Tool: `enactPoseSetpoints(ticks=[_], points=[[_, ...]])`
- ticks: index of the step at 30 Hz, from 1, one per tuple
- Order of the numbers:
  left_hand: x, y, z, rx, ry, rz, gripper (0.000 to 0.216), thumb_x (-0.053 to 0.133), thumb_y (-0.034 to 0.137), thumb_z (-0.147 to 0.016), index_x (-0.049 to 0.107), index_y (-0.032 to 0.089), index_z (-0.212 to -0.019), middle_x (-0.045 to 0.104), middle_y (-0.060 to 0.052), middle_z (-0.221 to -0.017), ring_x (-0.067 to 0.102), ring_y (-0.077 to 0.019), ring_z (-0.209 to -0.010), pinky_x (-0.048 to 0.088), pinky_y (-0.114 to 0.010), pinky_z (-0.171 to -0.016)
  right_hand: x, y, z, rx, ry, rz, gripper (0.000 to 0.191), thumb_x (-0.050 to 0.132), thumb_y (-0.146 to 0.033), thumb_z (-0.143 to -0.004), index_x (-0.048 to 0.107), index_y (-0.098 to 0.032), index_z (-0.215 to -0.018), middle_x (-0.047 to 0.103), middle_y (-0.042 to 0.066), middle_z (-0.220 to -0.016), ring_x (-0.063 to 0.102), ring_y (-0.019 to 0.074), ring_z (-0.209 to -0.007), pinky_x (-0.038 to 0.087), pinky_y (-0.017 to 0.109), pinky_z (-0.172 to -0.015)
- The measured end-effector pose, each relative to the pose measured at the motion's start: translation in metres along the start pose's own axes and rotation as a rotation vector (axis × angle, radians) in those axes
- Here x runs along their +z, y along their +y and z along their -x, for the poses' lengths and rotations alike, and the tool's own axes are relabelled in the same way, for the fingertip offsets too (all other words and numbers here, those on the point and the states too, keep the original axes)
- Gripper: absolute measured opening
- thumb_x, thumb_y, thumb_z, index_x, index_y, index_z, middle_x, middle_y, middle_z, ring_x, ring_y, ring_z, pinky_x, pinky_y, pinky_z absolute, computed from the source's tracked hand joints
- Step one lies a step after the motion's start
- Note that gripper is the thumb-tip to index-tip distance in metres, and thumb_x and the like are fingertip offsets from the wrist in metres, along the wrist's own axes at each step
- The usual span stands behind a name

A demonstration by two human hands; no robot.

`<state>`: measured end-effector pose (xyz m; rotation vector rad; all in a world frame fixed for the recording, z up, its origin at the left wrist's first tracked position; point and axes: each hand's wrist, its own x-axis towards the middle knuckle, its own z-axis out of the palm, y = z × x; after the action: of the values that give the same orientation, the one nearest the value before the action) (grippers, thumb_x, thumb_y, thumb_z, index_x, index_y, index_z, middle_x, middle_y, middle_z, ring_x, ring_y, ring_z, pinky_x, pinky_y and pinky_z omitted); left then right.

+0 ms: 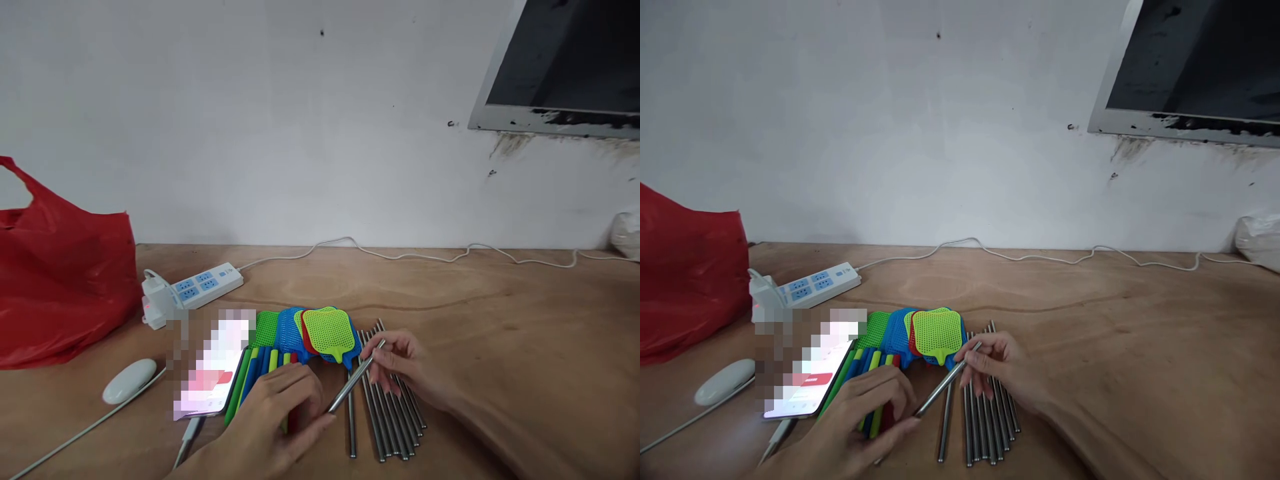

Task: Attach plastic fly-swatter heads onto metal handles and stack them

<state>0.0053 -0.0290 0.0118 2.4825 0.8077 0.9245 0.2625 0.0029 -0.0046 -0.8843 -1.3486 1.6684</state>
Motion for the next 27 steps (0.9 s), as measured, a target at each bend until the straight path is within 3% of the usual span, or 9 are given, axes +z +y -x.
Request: enactPoseSetpoints(ticks=[6,12,14,19,22,27], points=[[-0.012,-0.012,-0.004,-0.068,0.103,-0.533,0.02,0.04,0.027,-0.101,0.047,0.023,-0.082,0.06,0.0,-0.07,0.06,-0.0196,-0.061,0.041,-0.029,-0.055,-0.008,-0.006,-0.006,-0.073,0.409,-0.229,0.039,0.08,-0.054,-0.072,0.066,-0.018,-0.069,0.044,-0.008,-0.04,0.035,0.0057,-0.038,0.027,0.017,-0.038],[-0.02,-0.029,-0.003,-0.314,0.014,-1.08,0.024,0.034,0.029,-0.099,0.053,0.021,-0.087,0.062,-0.004,-0.072,0.062,-0.0217,-0.05,0.02,-0.025,-0.041,-0.011,-0.007,-0.007,-0.065,0.477,-0.233,0.042,0.079,-0.055,-0.07,0.061,-0.019,-0.06,0.034,-0.009,-0.041,0.028,0.0071,-0.04,0.025,0.02,-0.04],[-0.02,-0.028,-0.004,-0.408,-0.061,-1.12,0.028,0.033,0.032,-0.101,0.056,0.02,-0.09,0.062,-0.004,-0.074,0.063,-0.0223,-0.049,0.019,-0.025,-0.041,-0.009,-0.006,-0.007,-0.06,0.475,-0.227,0.043,0.079,-0.056,-0.07,0.06,-0.019,-0.06,0.034,-0.009,-0.042,0.028,0.0073,-0.041,0.025,0.02,-0.04],[-0.019,-0.023,-0.009,-0.559,-0.248,-1.087,0.032,0.03,0.029,-0.103,0.06,0.018,-0.095,0.064,-0.007,-0.087,0.069,-0.0254,-0.058,0.034,-0.028,-0.044,-0.006,-0.007,-0.005,-0.06,0.464,-0.203,0.045,0.077,-0.059,-0.071,0.06,-0.019,-0.059,0.032,-0.008,-0.043,0.029,0.0075,-0.042,0.025,0.021,-0.042],[-0.018,-0.024,-0.009,-0.565,-0.275,-1.08,0.034,0.03,0.031,-0.104,0.061,0.017,-0.097,0.065,-0.009,-0.095,0.07,-0.027,-0.064,0.04,-0.03,-0.047,-0.006,-0.008,-0.005,-0.064,0.467,-0.203,0.045,0.078,-0.059,-0.07,0.06,-0.019,-0.058,0.032,-0.008,-0.043,0.028,0.0074,-0.042,0.024,0.021,-0.042],[-0.017,-0.026,-0.008,-0.566,-0.277,-1.018,0.042,0.026,0.037,-0.106,0.061,0.017,-0.094,0.067,-0.009,-0.087,0.071,-0.0305,-0.067,0.042,-0.031,-0.049,-0.005,-0.008,-0.005,-0.067,0.47,-0.217,0.045,0.078,-0.058,-0.069,0.06,-0.019,-0.057,0.034,-0.008,-0.045,0.027,0.0073,-0.042,0.025,0.021,-0.042]])
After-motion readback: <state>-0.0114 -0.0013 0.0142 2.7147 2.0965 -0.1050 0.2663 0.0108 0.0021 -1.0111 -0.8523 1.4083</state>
